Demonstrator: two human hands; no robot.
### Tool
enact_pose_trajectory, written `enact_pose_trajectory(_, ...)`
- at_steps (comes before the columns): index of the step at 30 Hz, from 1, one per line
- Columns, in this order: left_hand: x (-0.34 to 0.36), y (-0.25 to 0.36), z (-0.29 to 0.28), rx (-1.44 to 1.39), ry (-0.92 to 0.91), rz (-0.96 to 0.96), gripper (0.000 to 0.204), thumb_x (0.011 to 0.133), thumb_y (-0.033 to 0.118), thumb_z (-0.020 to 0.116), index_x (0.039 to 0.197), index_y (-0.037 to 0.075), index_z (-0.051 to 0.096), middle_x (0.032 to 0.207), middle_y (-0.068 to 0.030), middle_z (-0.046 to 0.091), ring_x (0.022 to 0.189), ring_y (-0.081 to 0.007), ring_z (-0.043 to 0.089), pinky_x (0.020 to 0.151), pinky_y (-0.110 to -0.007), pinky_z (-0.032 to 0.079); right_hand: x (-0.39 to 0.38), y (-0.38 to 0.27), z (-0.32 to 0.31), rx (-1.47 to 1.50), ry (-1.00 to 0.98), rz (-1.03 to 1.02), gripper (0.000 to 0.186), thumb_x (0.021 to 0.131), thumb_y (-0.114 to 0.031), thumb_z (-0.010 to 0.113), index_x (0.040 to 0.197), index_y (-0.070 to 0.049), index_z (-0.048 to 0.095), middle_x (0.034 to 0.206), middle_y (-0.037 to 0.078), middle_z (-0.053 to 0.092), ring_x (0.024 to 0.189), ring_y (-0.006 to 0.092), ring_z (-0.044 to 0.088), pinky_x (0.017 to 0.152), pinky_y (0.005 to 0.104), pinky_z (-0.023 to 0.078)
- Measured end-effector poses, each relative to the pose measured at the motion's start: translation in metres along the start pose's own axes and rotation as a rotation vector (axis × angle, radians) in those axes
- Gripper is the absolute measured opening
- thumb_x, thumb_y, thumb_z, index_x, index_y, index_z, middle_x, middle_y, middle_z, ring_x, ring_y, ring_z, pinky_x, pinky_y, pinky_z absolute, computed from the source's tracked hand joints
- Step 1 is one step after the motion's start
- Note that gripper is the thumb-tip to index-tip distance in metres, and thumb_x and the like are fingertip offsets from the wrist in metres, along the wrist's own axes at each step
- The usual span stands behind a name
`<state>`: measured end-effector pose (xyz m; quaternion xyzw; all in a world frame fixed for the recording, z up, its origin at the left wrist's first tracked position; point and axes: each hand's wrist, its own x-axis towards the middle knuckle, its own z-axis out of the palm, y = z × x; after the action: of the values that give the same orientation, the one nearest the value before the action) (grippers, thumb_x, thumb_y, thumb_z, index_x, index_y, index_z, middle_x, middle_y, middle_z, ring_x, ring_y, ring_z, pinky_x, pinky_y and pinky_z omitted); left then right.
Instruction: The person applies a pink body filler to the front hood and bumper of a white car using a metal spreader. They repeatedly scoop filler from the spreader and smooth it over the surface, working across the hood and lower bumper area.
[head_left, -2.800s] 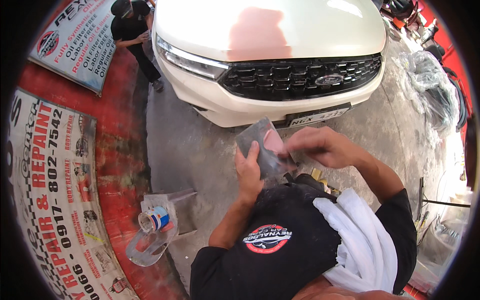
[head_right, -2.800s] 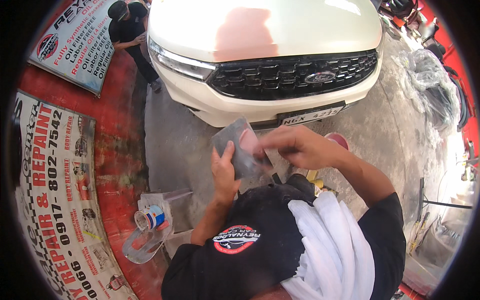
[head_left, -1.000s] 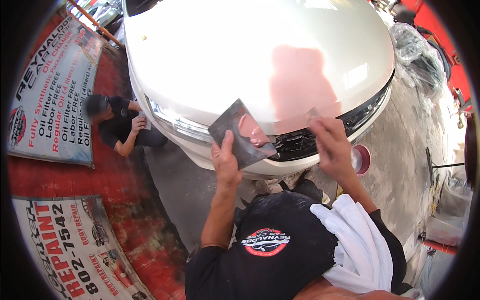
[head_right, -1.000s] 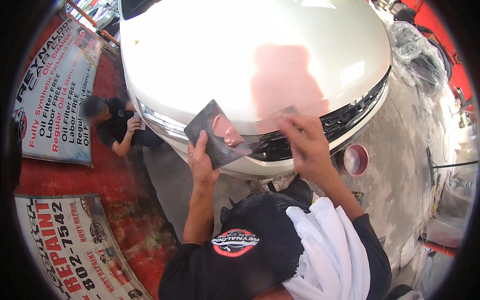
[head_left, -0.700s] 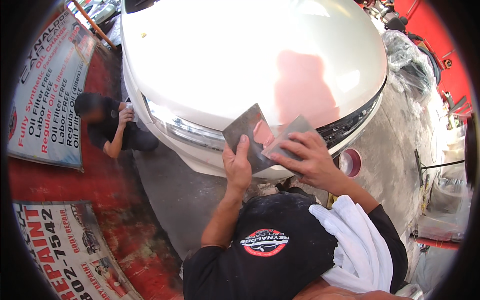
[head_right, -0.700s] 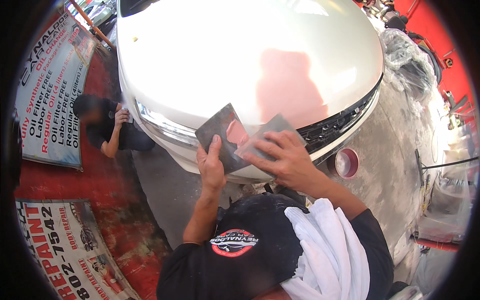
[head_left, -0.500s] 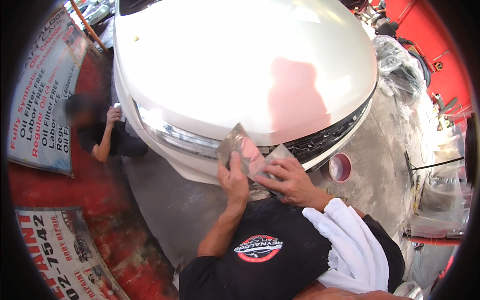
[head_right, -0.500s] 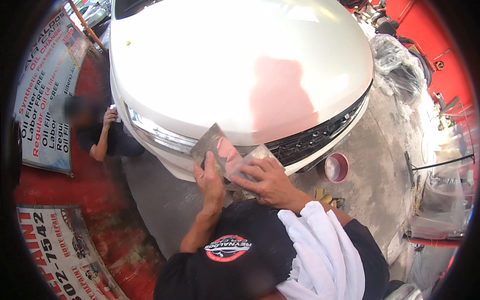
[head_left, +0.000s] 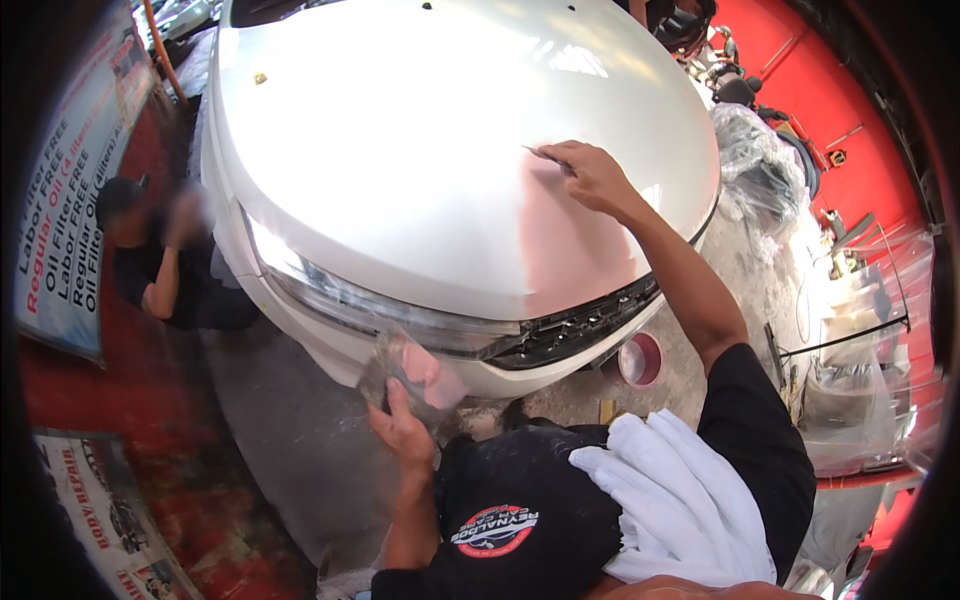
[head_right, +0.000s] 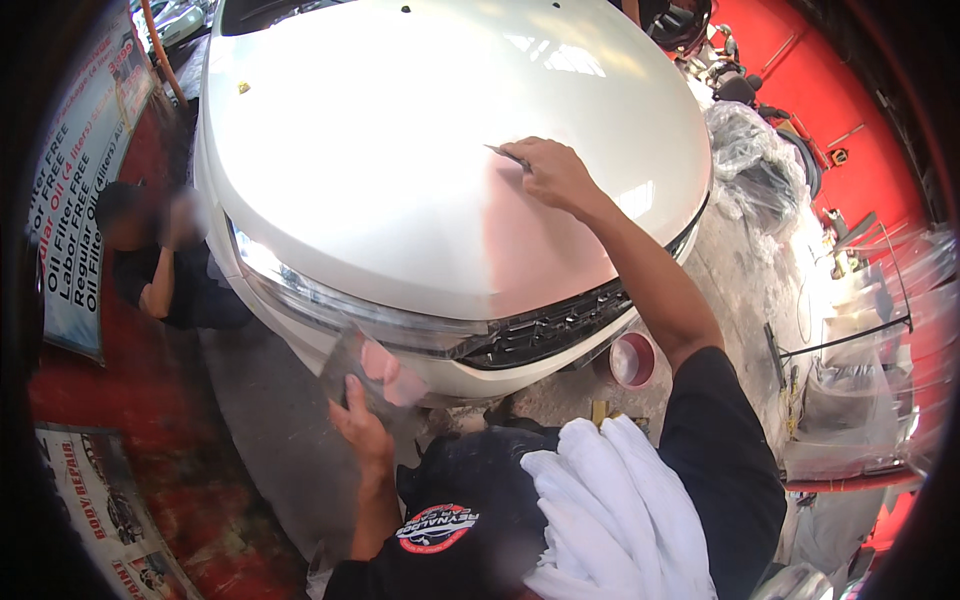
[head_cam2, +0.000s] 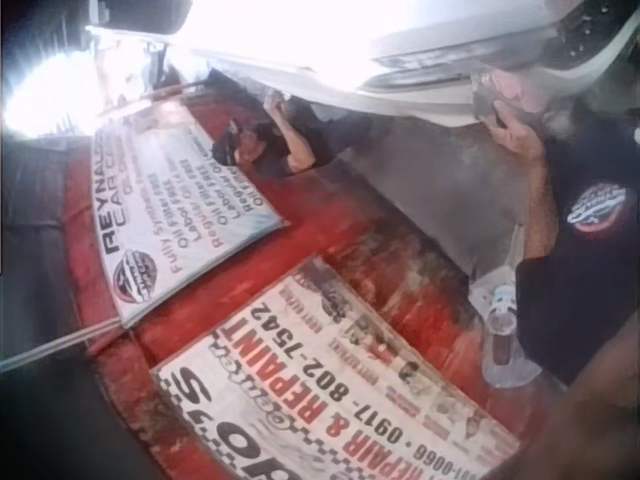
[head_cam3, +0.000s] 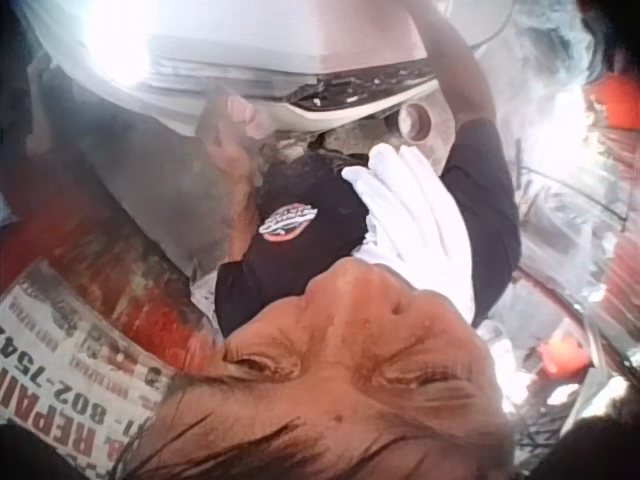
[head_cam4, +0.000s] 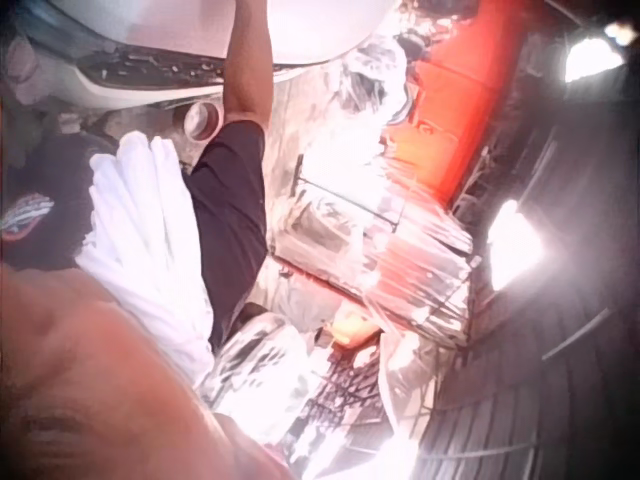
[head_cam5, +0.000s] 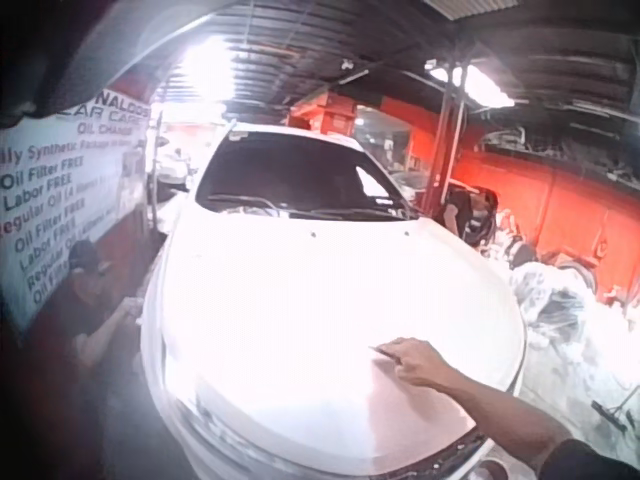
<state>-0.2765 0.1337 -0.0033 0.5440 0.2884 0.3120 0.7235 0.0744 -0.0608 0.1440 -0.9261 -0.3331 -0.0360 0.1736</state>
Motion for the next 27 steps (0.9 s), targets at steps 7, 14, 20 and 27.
enact_pose_trajectory(7, -0.013, -0.021, -0.005, -0.086, -0.011, -0.052, 0.038, 0.106, 0.018, 0.053, 0.137, -0.005, 0.051, 0.131, -0.0143, 0.060, 0.117, -0.0219, 0.058, 0.100, -0.034, 0.045, 0.055, -0.002, 0.025, -0.064, -0.098, 0.039, 0.059, 0.078, 0.004, 0.049, 0.132, -0.011, 0.065, 0.127, 0.009, 0.067, 0.110, 0.0292, 0.064, 0.093, 0.0346, 0.051)
enact_pose_trajectory(14, 0.022, -0.007, -0.023, -0.050, 0.015, 0.019, 0.037, 0.107, 0.018, 0.051, 0.134, -0.006, 0.054, 0.128, -0.0140, 0.063, 0.112, -0.0196, 0.060, 0.098, -0.033, 0.046, 0.065, 0.004, 0.037, -0.153, -0.123, 0.043, 0.055, 0.082, -0.002, 0.049, 0.132, -0.017, 0.066, 0.129, 0.005, 0.064, 0.116, 0.0265, 0.061, 0.094, 0.0380, 0.050)
enact_pose_trajectory(20, 0.033, 0.000, -0.017, -0.090, -0.043, -0.027, 0.037, 0.106, 0.017, 0.051, 0.137, -0.004, 0.052, 0.132, -0.0128, 0.060, 0.117, -0.0197, 0.058, 0.100, -0.034, 0.046, 0.024, -0.003, 0.056, -0.216, -0.025, -0.056, 0.053, 0.080, -0.004, 0.056, 0.131, -0.017, 0.066, 0.127, 0.007, 0.065, 0.114, 0.0301, 0.061, 0.090, 0.0401, 0.052)
enact_pose_trajectory(27, 0.034, -0.001, -0.001, -0.109, -0.147, -0.068, 0.035, 0.106, 0.018, 0.053, 0.135, -0.003, 0.054, 0.129, -0.0113, 0.062, 0.115, -0.0171, 0.059, 0.098, -0.033, 0.046, -0.118, -0.032, 0.099, -0.202, 0.185, -0.104, 0.060, 0.070, -0.007, 0.072, 0.129, -0.012, 0.063, 0.128, 0.008, 0.061, 0.118, 0.0304, 0.056, 0.097, 0.0447, 0.043)
